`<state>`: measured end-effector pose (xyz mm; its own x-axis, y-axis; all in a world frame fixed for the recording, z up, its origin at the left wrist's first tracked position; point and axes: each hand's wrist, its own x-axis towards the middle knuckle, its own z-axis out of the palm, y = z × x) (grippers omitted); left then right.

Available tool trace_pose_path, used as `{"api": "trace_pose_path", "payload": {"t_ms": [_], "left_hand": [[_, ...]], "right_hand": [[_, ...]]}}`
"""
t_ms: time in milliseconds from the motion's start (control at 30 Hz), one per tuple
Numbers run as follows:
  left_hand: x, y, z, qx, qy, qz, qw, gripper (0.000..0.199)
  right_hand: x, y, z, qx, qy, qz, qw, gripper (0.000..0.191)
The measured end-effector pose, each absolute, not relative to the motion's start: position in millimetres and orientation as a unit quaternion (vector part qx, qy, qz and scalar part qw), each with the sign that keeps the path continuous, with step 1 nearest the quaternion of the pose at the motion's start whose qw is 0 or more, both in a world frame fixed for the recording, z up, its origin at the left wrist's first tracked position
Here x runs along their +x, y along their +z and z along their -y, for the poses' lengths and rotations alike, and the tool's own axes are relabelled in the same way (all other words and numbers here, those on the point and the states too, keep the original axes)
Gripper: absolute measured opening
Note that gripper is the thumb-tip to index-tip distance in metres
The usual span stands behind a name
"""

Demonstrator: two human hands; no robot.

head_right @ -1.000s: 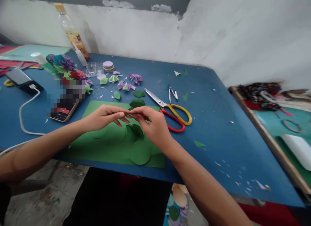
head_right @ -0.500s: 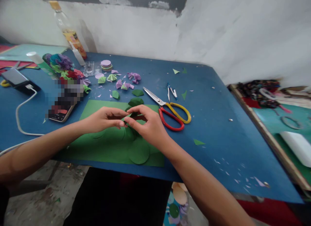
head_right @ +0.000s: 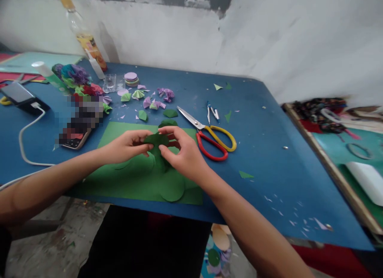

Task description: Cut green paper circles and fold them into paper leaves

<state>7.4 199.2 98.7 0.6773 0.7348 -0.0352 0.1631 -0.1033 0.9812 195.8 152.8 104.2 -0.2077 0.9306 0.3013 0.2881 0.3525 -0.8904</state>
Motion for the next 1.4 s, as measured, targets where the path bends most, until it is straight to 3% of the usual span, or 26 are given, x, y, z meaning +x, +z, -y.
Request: {"api": "trace_pose_path", "payload": {"t_ms": [100, 200, 367, 633, 833, 1033, 1400], "left_hand": [[9.1, 99.2, -200.2, 0.682, 0.257, -0.311, 0.61, 0.012], [10.5, 99.5, -199.9, 0.646, 0.258, -0.303, 0.651, 0.014], [11.3, 98.3, -199.3, 0.54, 0.242, -0.326, 0.737, 0.019], [10.9, 95.5, -200.4, 0.617, 0.223, -0.33, 0.679, 0.021], [11.8, 98.8, -199.1, 0.512, 0.227, -0.339, 0.756, 0.015], [10.2, 101.4, -200.5, 0.439, 0.23, -0.286, 0.82, 0.037], [9.6, 100.5, -201.2, 0.476, 0.253, -0.3, 0.787, 0.013]], "right_hand": [[194.8, 101.1, -153.5, -0.457, 0.348, 0.687, 0.444, 0.031], [194.7, 97.9, -154.7, -0.478, 0.322, 0.682, 0.451, 0.023], [196.3, 96.9, -154.4, -0.457, 0.191, 0.732, 0.467, 0.013], [194.0, 96.9, -152.0, -0.497, 0.167, 0.72, 0.454, 0.013], [198.5, 98.8, -153.6, -0.419, 0.143, 0.777, 0.447, 0.02], [205.1, 100.7, -154.8, -0.387, 0.101, 0.81, 0.428, 0.023], [204.5, 102.0, -155.2, -0.355, 0.079, 0.837, 0.409, 0.024]]}}
